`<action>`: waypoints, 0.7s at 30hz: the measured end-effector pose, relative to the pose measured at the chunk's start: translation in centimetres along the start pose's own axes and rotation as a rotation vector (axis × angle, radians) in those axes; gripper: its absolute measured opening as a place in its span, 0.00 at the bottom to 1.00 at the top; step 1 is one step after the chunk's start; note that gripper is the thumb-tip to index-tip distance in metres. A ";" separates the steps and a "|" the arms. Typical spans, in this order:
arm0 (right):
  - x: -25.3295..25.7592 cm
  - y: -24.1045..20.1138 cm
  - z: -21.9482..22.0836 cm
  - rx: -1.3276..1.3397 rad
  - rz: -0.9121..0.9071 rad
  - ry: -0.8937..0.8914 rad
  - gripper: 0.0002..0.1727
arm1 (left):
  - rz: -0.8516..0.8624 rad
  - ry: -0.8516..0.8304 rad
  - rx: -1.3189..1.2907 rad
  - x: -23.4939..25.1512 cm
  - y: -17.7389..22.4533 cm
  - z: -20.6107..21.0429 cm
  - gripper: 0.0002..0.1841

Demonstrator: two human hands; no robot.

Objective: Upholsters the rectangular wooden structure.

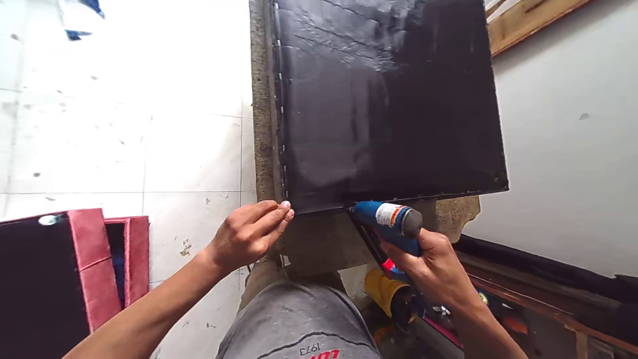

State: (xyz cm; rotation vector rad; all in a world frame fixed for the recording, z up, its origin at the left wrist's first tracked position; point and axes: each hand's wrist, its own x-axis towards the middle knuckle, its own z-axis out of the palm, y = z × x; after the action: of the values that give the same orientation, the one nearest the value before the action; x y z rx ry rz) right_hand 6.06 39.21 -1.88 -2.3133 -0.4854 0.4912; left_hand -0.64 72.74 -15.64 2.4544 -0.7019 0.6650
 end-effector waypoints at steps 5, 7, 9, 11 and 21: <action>0.7 -2.6 2.7 -0.011 -0.048 -0.046 0.13 | 0.021 0.037 -0.039 -0.4 -0.2 0.3 0.11; 1.1 -3.5 3.4 -0.019 -0.084 -0.042 0.12 | 0.019 0.050 -0.043 -0.5 -0.4 0.4 0.11; 1.2 -4.4 4.1 -0.027 -0.110 -0.055 0.12 | 0.007 0.063 -0.051 -0.9 -0.3 0.5 0.11; 1.6 -4.8 5.0 -0.048 -0.112 -0.068 0.13 | 0.009 0.089 -0.072 -1.0 -0.4 0.8 0.10; 2.1 -6.8 6.8 -0.121 -0.147 -0.086 0.12 | -0.068 0.181 -0.146 -1.7 -0.2 1.5 0.08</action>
State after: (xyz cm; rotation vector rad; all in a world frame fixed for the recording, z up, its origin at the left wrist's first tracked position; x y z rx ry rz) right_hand 3.26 48.60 -2.07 -2.3567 -0.7397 0.5033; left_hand -1.32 72.58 -17.82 2.2409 -0.5732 0.7700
